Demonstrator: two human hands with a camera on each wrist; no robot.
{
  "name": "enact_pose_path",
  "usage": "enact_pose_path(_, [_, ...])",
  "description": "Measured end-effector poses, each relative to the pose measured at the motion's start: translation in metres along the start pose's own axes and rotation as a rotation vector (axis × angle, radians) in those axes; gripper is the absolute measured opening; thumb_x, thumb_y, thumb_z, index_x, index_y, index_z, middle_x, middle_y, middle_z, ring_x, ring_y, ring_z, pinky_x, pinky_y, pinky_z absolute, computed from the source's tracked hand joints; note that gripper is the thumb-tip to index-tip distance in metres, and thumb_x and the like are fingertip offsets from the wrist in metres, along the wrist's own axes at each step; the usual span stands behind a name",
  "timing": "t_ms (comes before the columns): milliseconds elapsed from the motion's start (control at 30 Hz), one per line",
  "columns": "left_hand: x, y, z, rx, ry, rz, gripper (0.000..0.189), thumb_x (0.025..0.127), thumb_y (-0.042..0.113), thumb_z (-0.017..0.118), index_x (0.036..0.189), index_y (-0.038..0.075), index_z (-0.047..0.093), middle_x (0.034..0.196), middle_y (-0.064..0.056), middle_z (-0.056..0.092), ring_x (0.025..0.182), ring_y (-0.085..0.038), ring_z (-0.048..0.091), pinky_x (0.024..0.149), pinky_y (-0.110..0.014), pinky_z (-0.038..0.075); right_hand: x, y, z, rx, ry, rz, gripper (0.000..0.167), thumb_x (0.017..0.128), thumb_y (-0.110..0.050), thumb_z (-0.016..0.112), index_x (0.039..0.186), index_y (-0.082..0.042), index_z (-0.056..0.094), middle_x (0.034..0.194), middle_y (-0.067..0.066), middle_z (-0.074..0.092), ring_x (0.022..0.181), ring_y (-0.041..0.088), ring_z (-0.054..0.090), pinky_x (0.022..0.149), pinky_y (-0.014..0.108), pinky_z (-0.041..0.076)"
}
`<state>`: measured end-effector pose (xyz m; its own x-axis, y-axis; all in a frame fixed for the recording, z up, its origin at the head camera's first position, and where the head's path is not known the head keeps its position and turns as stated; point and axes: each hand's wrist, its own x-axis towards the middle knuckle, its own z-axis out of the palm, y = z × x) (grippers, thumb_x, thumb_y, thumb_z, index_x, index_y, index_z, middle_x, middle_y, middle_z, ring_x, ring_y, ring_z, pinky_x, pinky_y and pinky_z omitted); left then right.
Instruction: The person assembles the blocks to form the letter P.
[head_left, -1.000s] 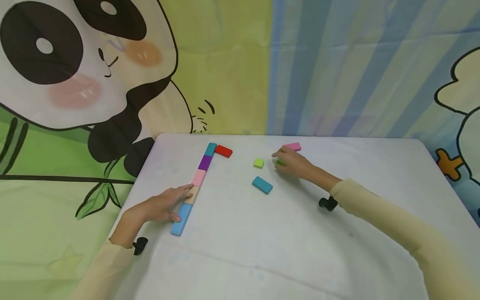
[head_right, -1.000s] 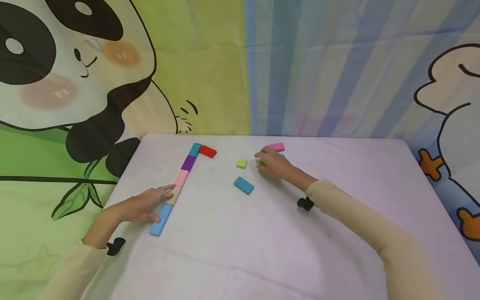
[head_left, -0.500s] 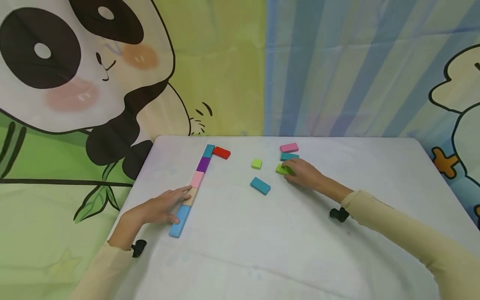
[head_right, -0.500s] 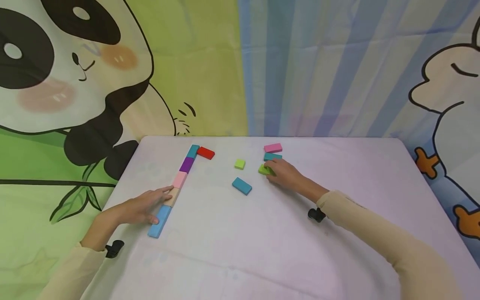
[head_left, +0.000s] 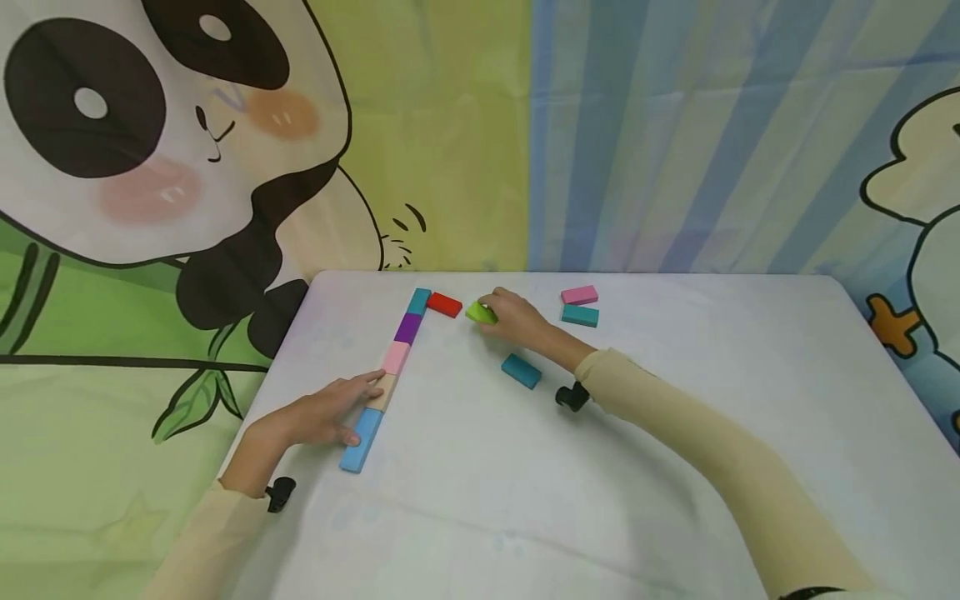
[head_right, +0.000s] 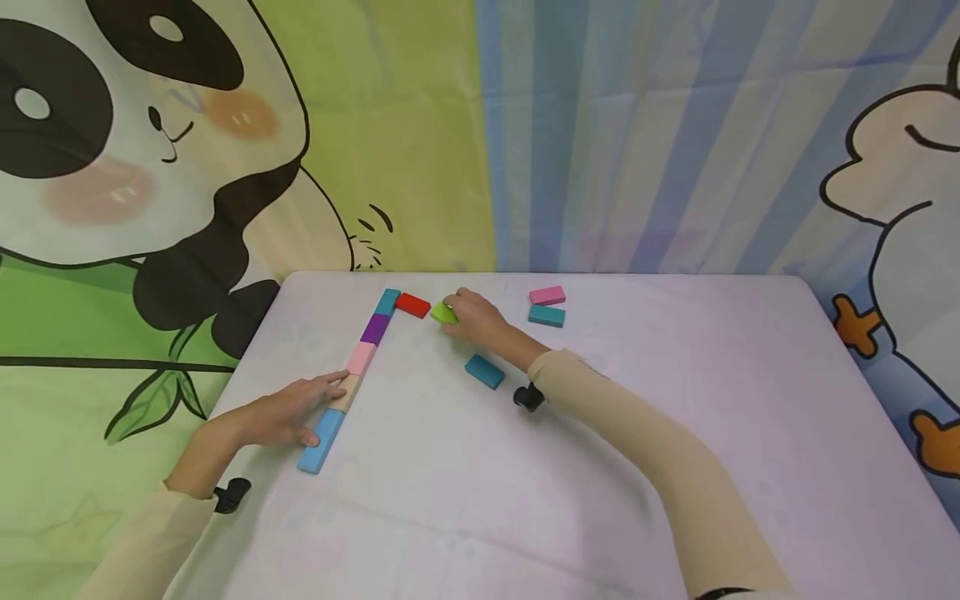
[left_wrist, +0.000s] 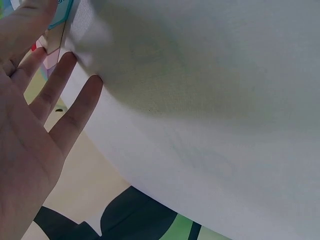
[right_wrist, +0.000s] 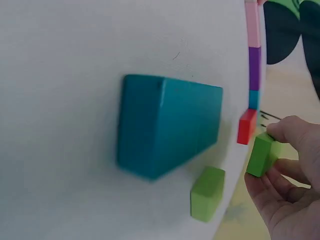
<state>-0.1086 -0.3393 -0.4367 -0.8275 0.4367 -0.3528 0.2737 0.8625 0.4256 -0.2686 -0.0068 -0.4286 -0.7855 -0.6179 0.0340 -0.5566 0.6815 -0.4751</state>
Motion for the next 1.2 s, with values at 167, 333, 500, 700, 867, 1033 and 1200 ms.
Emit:
enact_pose_path(167, [0.000, 0.001, 0.001, 0.010, 0.002, 0.003, 0.090, 0.077, 0.025, 0.079, 0.152, 0.013, 0.031, 0.163, -0.006, 0.022, 0.139, -0.034, 0.035, 0.107, -0.054, 0.041, 0.023, -0.001, 0.019, 0.016, -0.043, 0.090, 0.042, 0.092, -0.023, 0.065, 0.126, 0.001, 0.060, 0.107, 0.014, 0.062, 0.086, 0.019, 0.050, 0.073, 0.025, 0.043])
enact_pose_path(333, [0.000, 0.000, 0.001, 0.014, 0.001, 0.007, 0.086, 0.078, 0.026, 0.079, 0.150, 0.013, 0.035, 0.163, -0.004, 0.020, 0.139, -0.033, 0.035, 0.107, -0.054, 0.041, 0.033, 0.001, 0.027, 0.027, -0.068, 0.113, 0.042, 0.092, -0.022, 0.066, 0.126, 0.001, 0.060, 0.108, 0.014, 0.062, 0.088, 0.019, 0.050, 0.075, 0.026, 0.044])
enact_pose_path(500, [0.000, 0.000, 0.001, 0.015, 0.005, 0.008, 0.088, 0.077, 0.026, 0.080, 0.151, 0.014, 0.034, 0.163, -0.004, 0.021, 0.138, -0.033, 0.036, 0.106, -0.054, 0.042, 0.037, 0.000, 0.030, 0.014, -0.066, 0.123, 0.041, 0.091, -0.021, 0.067, 0.125, 0.001, 0.061, 0.109, 0.014, 0.063, 0.090, 0.020, 0.051, 0.078, 0.027, 0.046])
enact_pose_path(700, [0.001, 0.000, 0.001, -0.002, 0.007, 0.008, 0.096, 0.076, 0.024, 0.080, 0.154, 0.013, 0.025, 0.160, -0.006, 0.030, 0.139, -0.035, 0.036, 0.107, -0.056, 0.040, 0.039, 0.001, 0.035, 0.005, -0.068, 0.132, 0.046, 0.092, -0.027, 0.066, 0.128, 0.000, 0.059, 0.112, 0.013, 0.063, 0.091, 0.020, 0.052, 0.077, 0.027, 0.045])
enact_pose_path(867, [0.001, 0.001, 0.001, -0.001, 0.009, 0.009, 0.095, 0.076, 0.024, 0.080, 0.154, 0.013, 0.026, 0.160, -0.006, 0.029, 0.139, -0.035, 0.036, 0.107, -0.055, 0.041, 0.034, 0.000, 0.020, 0.057, -0.072, 0.143, 0.053, 0.093, -0.032, 0.065, 0.135, -0.001, 0.054, 0.119, 0.015, 0.062, 0.104, 0.024, 0.058, 0.088, 0.034, 0.052])
enact_pose_path(1033, [0.001, 0.001, 0.002, 0.020, 0.015, 0.026, 0.083, 0.078, 0.023, 0.079, 0.148, 0.011, 0.037, 0.162, -0.006, 0.022, 0.140, -0.036, 0.033, 0.108, -0.056, 0.040, 0.023, 0.022, -0.019, -0.019, -0.053, 0.114, 0.049, 0.096, -0.030, 0.061, 0.135, -0.001, 0.053, 0.127, 0.017, 0.061, 0.115, 0.029, 0.059, 0.096, 0.041, 0.051])
enact_pose_path(1200, [0.000, 0.001, 0.002, 0.026, 0.023, 0.040, 0.078, 0.078, 0.022, 0.079, 0.145, 0.009, 0.042, 0.163, -0.007, 0.020, 0.139, -0.036, 0.035, 0.107, -0.055, 0.041, -0.007, 0.069, -0.056, -0.150, -0.101, 0.050, 0.036, 0.095, -0.018, 0.063, 0.124, 0.002, 0.061, 0.121, 0.020, 0.061, 0.109, 0.032, 0.059, 0.092, 0.044, 0.051])
